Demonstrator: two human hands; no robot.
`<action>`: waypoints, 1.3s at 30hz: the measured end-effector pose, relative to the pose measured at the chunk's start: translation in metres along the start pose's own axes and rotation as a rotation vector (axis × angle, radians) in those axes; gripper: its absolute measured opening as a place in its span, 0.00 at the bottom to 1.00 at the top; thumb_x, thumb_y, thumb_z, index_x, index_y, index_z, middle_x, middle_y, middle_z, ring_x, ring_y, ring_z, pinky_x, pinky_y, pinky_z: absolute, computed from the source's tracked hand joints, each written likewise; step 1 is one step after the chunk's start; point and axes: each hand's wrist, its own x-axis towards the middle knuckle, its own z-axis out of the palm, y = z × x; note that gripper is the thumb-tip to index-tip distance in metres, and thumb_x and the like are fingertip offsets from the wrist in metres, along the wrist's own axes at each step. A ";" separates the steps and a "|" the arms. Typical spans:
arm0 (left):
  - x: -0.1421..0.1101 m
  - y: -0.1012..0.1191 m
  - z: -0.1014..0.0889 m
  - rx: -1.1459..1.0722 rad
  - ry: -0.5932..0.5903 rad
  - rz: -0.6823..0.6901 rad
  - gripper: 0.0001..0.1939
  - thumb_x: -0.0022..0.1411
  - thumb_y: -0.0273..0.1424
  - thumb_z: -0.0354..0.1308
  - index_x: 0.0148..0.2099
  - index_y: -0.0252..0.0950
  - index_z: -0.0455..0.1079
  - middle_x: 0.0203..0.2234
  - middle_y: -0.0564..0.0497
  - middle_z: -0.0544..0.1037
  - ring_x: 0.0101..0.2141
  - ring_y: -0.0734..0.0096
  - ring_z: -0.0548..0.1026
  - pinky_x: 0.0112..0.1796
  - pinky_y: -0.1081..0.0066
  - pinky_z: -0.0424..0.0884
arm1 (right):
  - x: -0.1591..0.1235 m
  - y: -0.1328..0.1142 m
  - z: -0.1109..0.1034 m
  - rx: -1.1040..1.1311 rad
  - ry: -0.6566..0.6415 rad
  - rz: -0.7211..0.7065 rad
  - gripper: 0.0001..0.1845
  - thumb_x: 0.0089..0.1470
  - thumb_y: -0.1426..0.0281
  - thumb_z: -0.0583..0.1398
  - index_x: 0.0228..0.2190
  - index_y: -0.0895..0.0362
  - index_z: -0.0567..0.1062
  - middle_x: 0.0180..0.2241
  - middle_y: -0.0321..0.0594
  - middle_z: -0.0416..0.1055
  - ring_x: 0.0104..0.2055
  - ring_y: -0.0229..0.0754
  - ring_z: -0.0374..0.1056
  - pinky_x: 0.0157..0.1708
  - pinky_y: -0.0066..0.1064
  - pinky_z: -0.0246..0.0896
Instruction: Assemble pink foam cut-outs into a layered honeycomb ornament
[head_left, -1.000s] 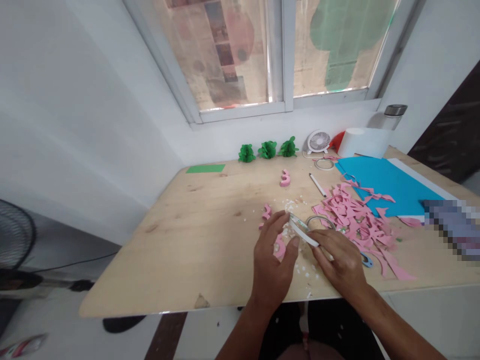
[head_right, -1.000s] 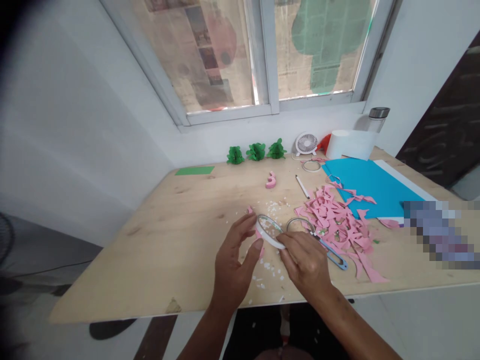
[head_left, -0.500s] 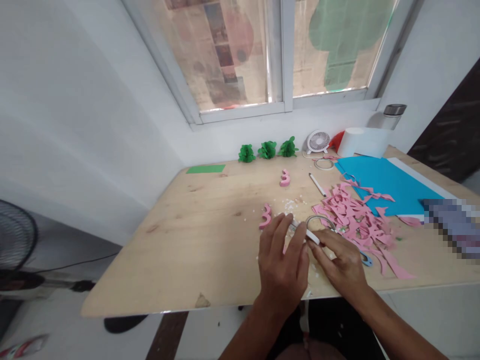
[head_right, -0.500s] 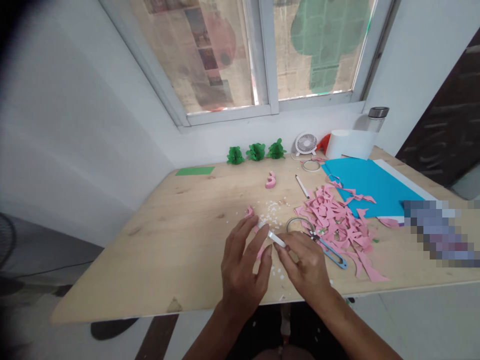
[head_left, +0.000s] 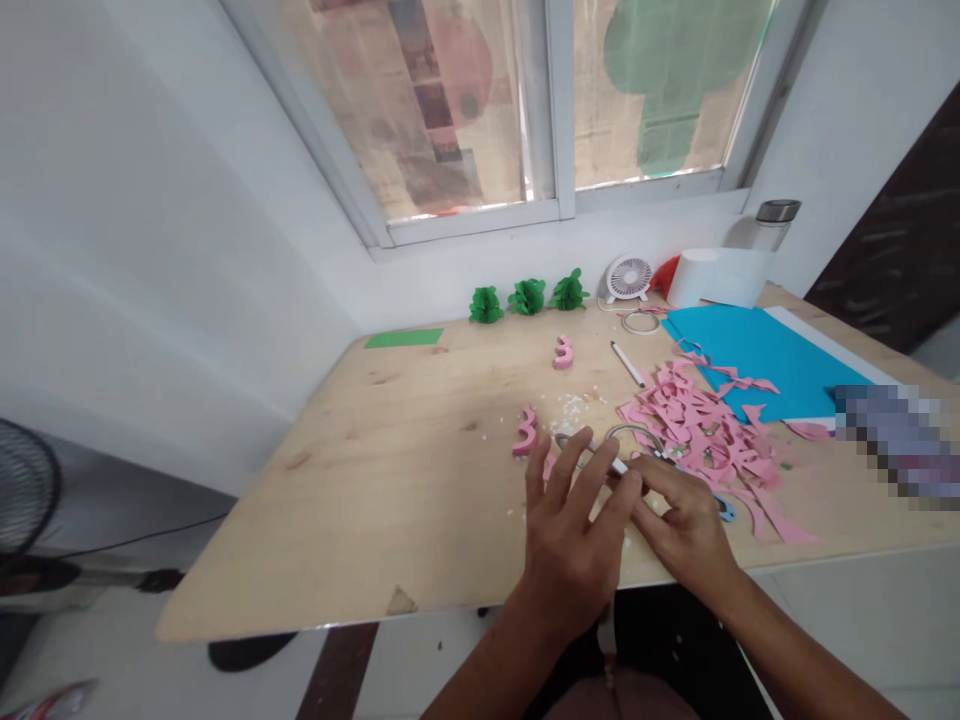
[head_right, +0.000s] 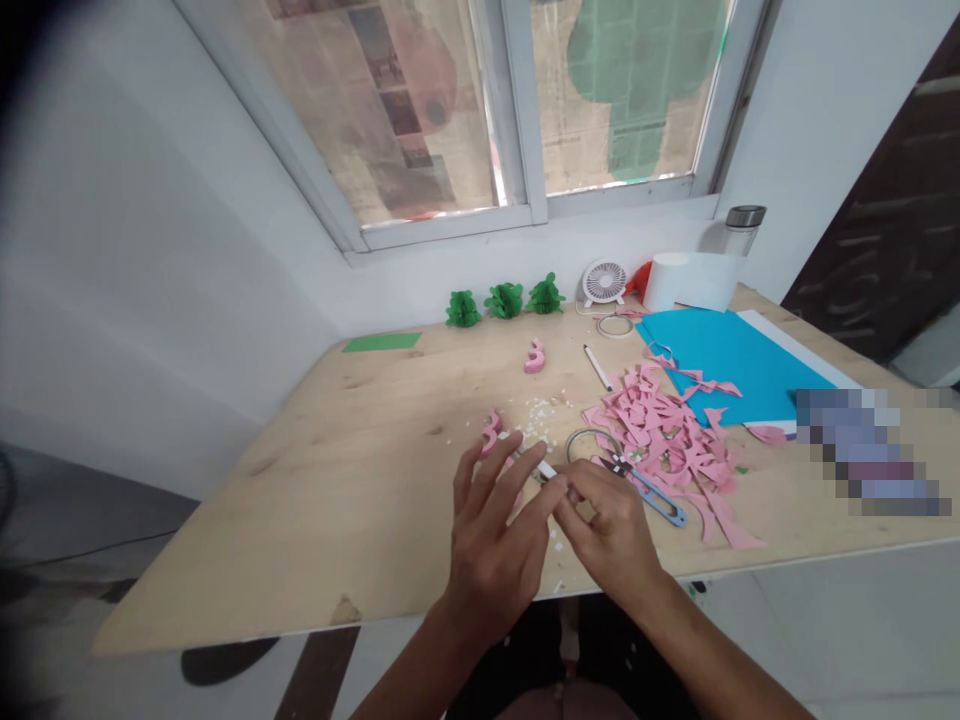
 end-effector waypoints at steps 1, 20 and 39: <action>-0.001 0.000 0.000 -0.017 0.000 -0.005 0.19 0.58 0.19 0.50 0.50 0.39 0.69 0.51 0.44 0.73 0.58 0.57 0.63 0.58 0.48 0.54 | 0.000 0.000 0.000 -0.014 0.017 -0.015 0.08 0.56 0.73 0.56 0.27 0.57 0.72 0.23 0.37 0.70 0.24 0.38 0.68 0.25 0.28 0.64; 0.032 -0.032 -0.014 -1.126 -0.235 -0.875 0.08 0.55 0.32 0.59 0.38 0.36 0.69 0.35 0.47 0.77 0.27 0.75 0.72 0.28 0.73 0.68 | -0.011 0.005 0.000 -0.059 0.046 -0.046 0.07 0.57 0.73 0.56 0.31 0.57 0.75 0.24 0.39 0.72 0.24 0.39 0.67 0.25 0.30 0.63; 0.060 -0.057 -0.021 -1.237 -0.704 -0.861 0.06 0.51 0.28 0.61 0.33 0.32 0.74 0.20 0.50 0.78 0.23 0.74 0.74 0.28 0.73 0.70 | -0.010 0.013 -0.008 -0.116 0.029 -0.090 0.09 0.56 0.72 0.57 0.30 0.55 0.78 0.29 0.43 0.77 0.29 0.43 0.73 0.26 0.31 0.67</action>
